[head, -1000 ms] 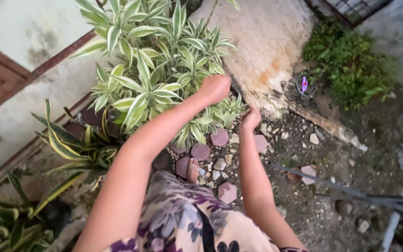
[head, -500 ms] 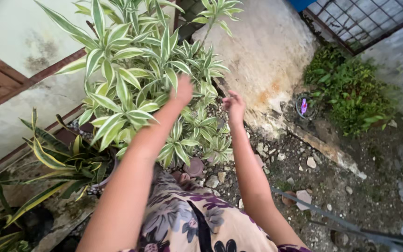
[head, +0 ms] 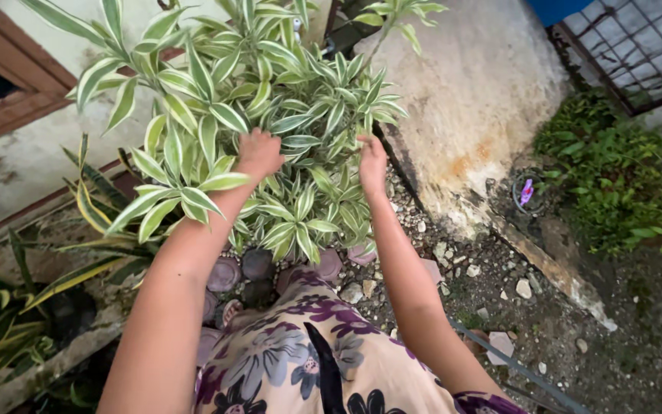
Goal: The person prunes a potted plant by hand, removing small leaves and checking the branches.
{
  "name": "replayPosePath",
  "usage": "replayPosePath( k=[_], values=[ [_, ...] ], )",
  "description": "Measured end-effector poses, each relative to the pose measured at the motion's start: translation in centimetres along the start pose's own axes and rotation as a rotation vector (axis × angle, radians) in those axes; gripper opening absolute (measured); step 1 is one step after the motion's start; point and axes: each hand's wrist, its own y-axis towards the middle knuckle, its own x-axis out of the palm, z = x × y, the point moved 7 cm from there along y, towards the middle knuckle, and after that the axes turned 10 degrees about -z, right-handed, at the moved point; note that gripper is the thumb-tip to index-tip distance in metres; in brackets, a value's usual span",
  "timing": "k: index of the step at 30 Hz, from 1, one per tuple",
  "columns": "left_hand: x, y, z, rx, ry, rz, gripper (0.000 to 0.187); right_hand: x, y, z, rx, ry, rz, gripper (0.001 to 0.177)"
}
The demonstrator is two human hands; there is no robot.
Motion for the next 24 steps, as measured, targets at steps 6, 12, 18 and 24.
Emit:
replayPosePath(
  k=[6, 12, 18, 24],
  values=[
    [1.9, -0.7, -1.3, -0.135, 0.108, 0.014, 0.02, 7.4, -1.7, 0.5, -0.071, -0.23, -0.587, 0.024],
    [3.9, -2.4, -3.2, -0.118, 0.103, 0.019, 0.024, 10.4, -5.2, 9.8, 0.183, -0.457, -0.93, 0.031],
    [5.0, -4.0, -3.2, -0.183, 0.15, -0.245, 0.023, 14.0, -4.4, 13.2, -0.011, -0.348, -0.73, 0.037],
    [4.2, -6.1, -1.9, -0.207, 0.066, -0.29, 0.034, 20.8, -5.1, 15.5, 0.051, -0.386, -0.845, 0.025]
  ],
)
